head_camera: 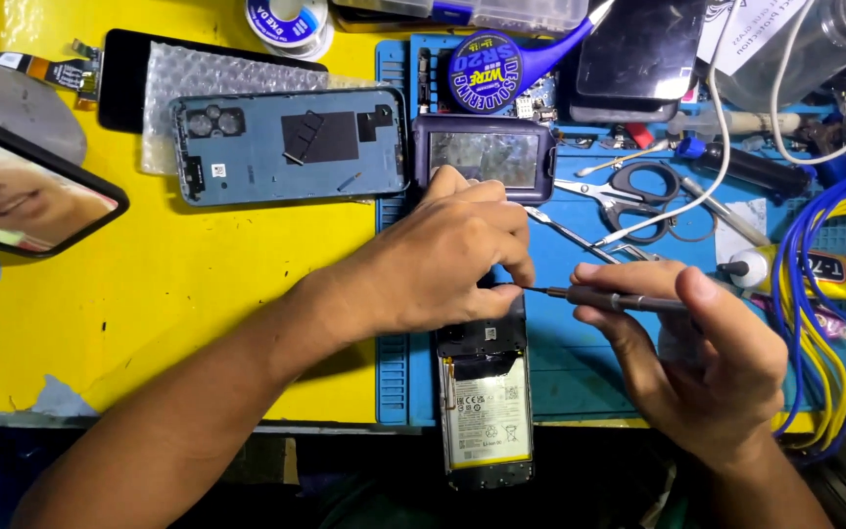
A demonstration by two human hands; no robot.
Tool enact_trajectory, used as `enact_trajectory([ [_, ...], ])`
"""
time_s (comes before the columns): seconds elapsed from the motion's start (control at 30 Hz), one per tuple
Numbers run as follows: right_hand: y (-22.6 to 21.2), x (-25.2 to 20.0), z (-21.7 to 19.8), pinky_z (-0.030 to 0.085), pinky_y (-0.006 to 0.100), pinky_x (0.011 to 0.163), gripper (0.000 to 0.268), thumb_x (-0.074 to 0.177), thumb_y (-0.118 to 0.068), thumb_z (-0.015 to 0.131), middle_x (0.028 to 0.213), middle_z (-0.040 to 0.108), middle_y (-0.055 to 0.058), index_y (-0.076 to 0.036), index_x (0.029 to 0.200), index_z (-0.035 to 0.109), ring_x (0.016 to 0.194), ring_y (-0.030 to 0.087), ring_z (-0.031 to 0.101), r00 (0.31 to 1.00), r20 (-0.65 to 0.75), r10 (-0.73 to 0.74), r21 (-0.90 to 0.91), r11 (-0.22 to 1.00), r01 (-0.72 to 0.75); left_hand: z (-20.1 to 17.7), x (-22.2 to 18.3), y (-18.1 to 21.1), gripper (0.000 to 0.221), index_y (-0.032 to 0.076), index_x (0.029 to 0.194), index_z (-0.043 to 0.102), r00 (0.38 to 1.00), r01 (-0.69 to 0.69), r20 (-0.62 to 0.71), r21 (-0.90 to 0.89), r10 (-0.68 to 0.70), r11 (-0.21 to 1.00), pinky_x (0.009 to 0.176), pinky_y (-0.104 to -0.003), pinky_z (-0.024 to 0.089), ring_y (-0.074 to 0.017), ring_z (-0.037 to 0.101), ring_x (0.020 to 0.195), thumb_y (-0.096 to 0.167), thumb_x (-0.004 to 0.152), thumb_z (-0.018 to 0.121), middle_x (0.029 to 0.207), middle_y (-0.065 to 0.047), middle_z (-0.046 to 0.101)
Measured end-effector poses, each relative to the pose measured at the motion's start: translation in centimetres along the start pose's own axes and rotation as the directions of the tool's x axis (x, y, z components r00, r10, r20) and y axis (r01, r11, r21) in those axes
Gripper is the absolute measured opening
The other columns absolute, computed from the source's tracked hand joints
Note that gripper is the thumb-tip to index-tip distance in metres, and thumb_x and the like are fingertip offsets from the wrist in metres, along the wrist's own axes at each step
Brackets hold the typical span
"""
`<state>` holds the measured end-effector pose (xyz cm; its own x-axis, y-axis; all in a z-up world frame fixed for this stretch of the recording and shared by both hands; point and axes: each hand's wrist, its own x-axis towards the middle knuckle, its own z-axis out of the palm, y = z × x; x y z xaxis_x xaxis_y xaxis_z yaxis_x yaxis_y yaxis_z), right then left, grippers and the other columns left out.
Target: A person is disassembling a smartphone, removing the back cover, battery, and internal components using a screwdriver and manual prying.
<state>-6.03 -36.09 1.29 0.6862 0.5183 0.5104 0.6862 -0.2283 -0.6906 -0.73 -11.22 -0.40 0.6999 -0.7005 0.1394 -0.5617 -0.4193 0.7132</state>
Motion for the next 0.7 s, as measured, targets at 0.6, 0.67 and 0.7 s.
enact_trajectory([
  [0.6,-0.7,0.8,-0.5,0.071,0.037,0.098,0.058,0.104,0.017,0.052,0.131,0.064,0.037,-0.008,0.151,0.031,0.116,0.040,0.076,0.979,0.198,-0.038,-0.066,0.996,0.052,0.8,-0.2,-0.3,0.014,0.018,0.099,0.082,0.996,0.027,0.081,-0.022,-0.026,0.999,0.087,-0.045,0.029,-0.0203,0.051,0.091,0.021,0.087,0.074,0.088,0.006,0.063],
  [0.67,-0.9,1.2,-0.5,0.070,0.039,0.098,0.050,0.104,0.014,0.051,0.128,0.066,0.036,-0.005,0.148,0.035,0.115,0.040,0.077,0.976,0.212,-0.047,-0.078,0.995,0.064,0.8,-0.2,-0.4,0.014,0.018,0.098,0.082,0.997,0.029,0.077,-0.017,-0.027,0.999,0.086,-0.045,0.029,-0.0207,0.052,0.092,0.021,0.086,0.075,0.089,0.006,0.064],
  [0.7,-1.0,1.4,-0.5,0.069,0.040,0.098,0.044,0.104,0.012,0.050,0.124,0.067,0.035,-0.001,0.144,0.038,0.114,0.041,0.077,0.973,0.227,-0.053,-0.090,0.993,0.075,0.8,-0.2,-0.4,0.014,0.019,0.098,0.082,0.997,0.029,0.075,-0.014,-0.028,0.999,0.086,-0.046,0.030,-0.0211,0.053,0.094,0.022,0.086,0.076,0.090,0.006,0.065],
])
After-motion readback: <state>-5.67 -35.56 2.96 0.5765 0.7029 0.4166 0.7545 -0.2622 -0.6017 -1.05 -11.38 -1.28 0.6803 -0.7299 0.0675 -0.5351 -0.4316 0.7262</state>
